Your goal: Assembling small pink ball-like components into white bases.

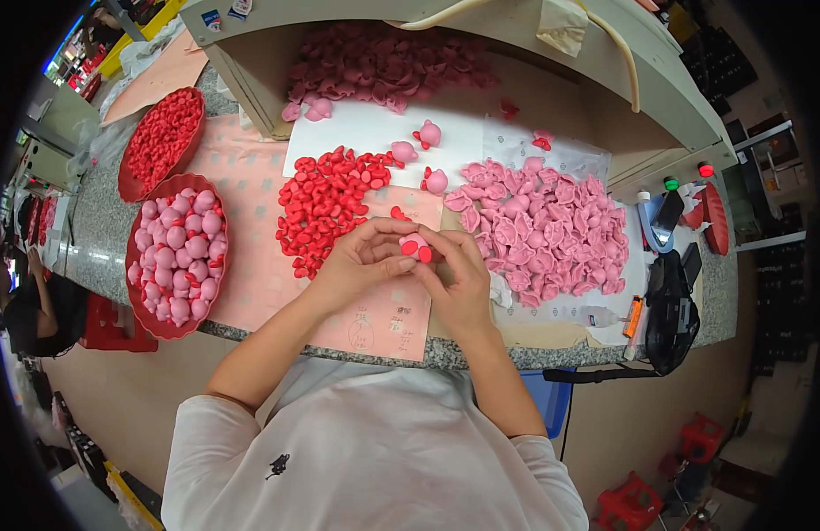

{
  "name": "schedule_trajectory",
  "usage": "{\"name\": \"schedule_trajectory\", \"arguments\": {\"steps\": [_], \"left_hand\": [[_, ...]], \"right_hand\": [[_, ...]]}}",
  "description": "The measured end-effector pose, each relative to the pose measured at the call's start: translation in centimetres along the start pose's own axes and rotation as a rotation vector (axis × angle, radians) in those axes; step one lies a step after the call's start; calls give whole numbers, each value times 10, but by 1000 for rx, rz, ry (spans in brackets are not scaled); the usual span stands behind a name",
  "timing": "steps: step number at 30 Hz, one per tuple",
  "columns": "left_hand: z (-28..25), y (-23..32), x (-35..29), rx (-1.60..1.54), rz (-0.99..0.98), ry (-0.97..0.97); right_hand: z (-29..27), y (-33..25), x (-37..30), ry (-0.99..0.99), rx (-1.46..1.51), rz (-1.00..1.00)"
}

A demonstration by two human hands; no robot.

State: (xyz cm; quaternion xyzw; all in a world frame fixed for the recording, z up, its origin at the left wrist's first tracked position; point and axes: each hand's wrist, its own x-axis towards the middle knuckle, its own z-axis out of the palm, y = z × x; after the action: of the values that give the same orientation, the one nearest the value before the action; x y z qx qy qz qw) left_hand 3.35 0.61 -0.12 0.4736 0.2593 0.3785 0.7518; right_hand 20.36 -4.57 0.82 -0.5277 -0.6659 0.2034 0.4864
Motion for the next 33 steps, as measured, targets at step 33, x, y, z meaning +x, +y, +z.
{"name": "schedule_trajectory", "arguments": {"steps": [33], "left_hand": [[23,-18,-6,394,115,30]], "right_hand": [[-154,46,-99,859,-114,276]]}}
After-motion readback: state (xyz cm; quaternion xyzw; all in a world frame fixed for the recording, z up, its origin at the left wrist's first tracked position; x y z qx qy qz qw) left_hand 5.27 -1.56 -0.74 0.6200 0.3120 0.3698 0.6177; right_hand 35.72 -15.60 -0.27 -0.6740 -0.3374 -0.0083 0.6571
